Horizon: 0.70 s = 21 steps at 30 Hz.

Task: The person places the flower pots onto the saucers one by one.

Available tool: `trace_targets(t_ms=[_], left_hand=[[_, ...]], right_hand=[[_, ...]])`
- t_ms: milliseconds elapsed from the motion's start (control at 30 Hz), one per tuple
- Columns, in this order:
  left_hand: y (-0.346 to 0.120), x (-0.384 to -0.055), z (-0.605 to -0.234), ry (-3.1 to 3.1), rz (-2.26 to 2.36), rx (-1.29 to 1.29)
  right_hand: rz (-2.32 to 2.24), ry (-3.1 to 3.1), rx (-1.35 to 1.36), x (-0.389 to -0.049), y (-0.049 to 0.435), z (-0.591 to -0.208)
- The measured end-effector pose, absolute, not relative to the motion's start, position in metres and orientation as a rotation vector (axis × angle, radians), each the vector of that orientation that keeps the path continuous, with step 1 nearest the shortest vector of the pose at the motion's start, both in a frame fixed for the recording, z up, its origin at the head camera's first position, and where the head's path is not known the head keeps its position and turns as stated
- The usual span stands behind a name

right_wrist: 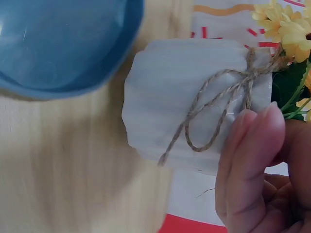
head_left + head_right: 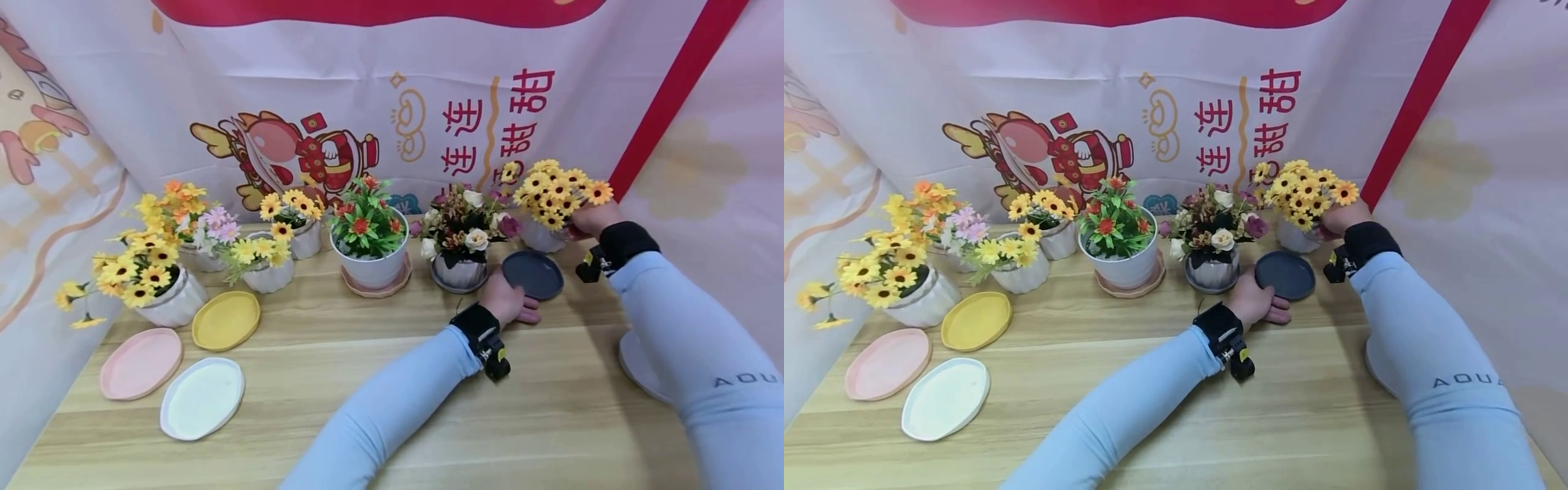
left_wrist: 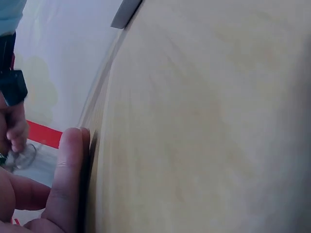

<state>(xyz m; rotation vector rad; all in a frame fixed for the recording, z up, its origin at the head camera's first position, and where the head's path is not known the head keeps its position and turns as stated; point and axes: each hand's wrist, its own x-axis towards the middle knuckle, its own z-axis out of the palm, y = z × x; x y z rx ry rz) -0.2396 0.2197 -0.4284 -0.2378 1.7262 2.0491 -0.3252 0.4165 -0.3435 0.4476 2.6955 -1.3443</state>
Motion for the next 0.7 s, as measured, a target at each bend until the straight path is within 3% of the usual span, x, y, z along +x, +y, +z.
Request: trace_targets(t_ms=[300, 700], left_hand=[[0.223, -0.239, -0.427, 1.766, 2.033, -0.221], [0.227, -0.243, -0.428, 1.779, 2.011, -0.230]], right_hand=[[-1.370, 2.651, 0.305, -0.300, 0.415, -0.316], [-1.258, 2.633, 0.162, -0.267, 0.406, -0.321]])
